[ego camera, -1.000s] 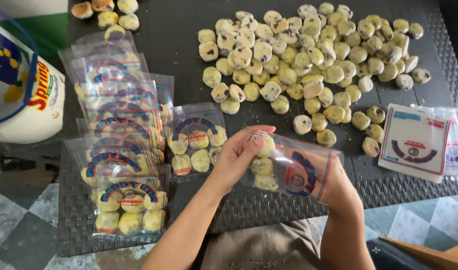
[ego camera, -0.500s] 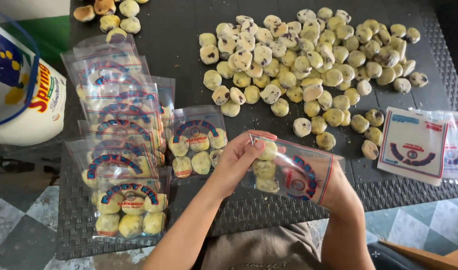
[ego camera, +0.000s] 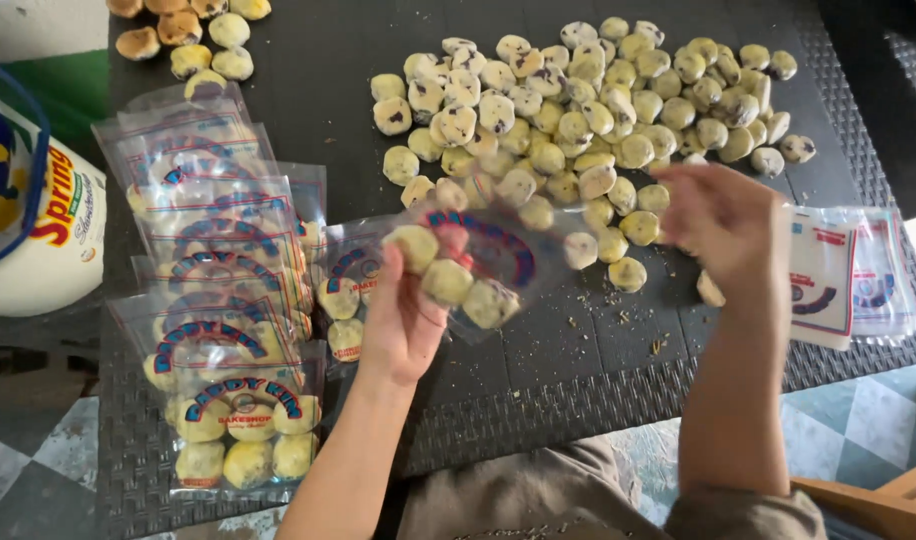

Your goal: Manually sorting and packing small round baked goods into individual plastic bags from a large pile on a table.

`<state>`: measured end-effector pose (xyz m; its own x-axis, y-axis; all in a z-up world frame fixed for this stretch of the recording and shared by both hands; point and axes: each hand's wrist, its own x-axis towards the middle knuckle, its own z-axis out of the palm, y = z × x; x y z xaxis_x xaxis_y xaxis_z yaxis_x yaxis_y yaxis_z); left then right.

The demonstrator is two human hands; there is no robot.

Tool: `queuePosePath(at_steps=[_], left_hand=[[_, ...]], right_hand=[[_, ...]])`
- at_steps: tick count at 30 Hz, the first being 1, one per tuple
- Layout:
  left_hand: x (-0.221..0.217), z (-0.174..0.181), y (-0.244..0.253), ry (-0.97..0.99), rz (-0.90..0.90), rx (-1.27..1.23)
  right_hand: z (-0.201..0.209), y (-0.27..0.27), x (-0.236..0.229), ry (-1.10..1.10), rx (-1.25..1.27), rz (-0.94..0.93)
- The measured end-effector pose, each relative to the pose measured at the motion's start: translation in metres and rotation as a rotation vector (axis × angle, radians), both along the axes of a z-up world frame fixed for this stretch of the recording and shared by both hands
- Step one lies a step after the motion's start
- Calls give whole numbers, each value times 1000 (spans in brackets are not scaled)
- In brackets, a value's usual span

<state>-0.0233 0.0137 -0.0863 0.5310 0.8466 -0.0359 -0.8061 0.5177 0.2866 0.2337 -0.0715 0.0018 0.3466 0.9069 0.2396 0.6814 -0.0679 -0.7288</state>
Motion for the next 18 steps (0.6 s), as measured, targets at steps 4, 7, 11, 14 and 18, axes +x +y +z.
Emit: queuePosePath(at_steps=[4,7,11,14,18], left_hand=[[0,-25,2,46,42,-171],[1,-9,2,-39,-12,83],[-2,-3,2,-44,-78,-52],[-3,6,-2,41,-161,-69],[-3,7,-5,-22,-241,-3]], right_hand=[[-37,44,6,-245,-292,-73],[-57,50,6,-312,-346,-31],[-60,48,0,-268,-333,-85],[-61,41,2,-167,-328,-86],[-26,29,-6,128,-283,-142]])
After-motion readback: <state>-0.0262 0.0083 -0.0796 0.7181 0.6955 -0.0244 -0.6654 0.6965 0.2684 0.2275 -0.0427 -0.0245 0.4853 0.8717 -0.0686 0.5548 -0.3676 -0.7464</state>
